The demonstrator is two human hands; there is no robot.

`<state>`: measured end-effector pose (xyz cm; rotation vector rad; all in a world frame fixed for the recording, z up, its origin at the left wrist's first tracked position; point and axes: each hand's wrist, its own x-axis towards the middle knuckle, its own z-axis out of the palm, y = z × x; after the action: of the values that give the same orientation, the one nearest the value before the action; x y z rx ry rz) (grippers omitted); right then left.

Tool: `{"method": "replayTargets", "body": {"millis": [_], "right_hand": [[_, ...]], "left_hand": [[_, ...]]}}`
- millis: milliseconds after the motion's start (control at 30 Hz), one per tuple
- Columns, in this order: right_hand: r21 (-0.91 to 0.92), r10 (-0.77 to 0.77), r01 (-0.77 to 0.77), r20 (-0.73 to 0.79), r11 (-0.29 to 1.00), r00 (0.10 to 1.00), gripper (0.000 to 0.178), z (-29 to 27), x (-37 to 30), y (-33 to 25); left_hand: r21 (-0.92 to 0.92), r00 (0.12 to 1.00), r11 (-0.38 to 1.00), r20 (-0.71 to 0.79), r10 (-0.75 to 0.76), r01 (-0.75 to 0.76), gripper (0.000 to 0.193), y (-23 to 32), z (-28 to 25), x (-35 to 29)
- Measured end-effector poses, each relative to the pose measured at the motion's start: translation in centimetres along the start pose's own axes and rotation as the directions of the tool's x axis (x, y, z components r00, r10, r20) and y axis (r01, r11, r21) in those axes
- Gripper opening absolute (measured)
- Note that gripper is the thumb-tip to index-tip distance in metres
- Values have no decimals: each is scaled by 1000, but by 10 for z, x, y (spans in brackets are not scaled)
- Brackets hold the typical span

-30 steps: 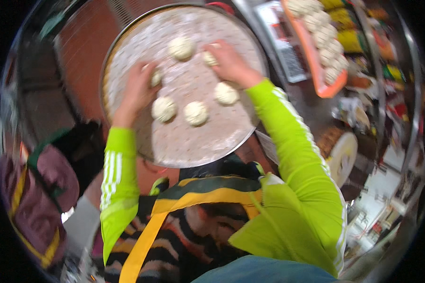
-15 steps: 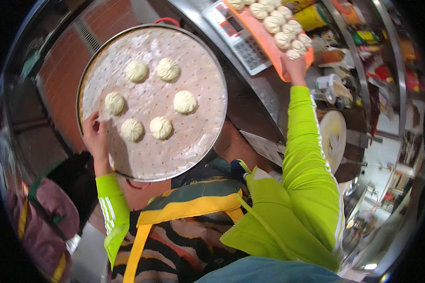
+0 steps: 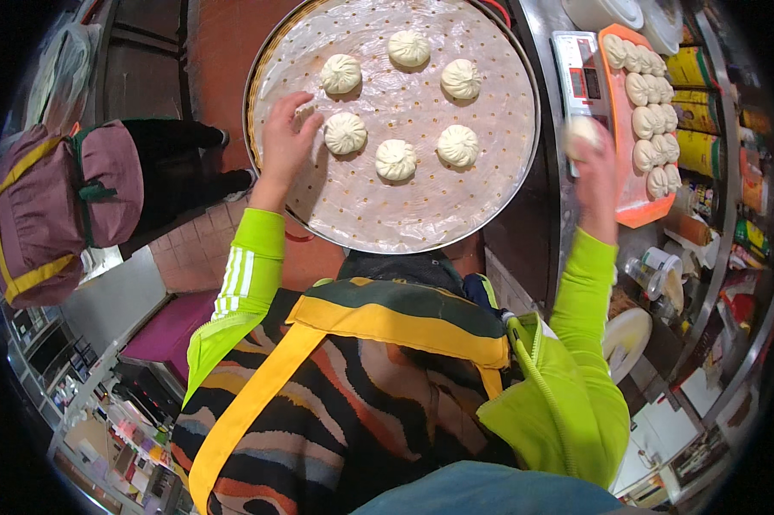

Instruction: The person fills round dough wrappers with a mixed vegetable filling, pleats them closed, and places the finished buns into a steamer tray. They repeat this process to fill the tray and then lift the steamer lid.

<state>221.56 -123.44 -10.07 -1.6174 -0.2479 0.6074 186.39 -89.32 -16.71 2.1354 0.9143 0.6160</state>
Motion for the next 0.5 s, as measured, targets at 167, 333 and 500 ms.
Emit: {"method": "replayTargets", "body": {"millis": [167,333,500], "right_hand": [[-423,-256,586,614,692,746,60,184,-5,13],[-400,-300,858,817,321,493,67,240,28,70],[-450,-317,743,702,496,637,70,241,42,34]], "left_hand": [[-41,997,997,44,67,-65,39,8,13,-19],[-107,999,994,49,19,-13,41,7,15,-21],[-63,998,998,-58,-10,6,48,-4,10,-8]]}}
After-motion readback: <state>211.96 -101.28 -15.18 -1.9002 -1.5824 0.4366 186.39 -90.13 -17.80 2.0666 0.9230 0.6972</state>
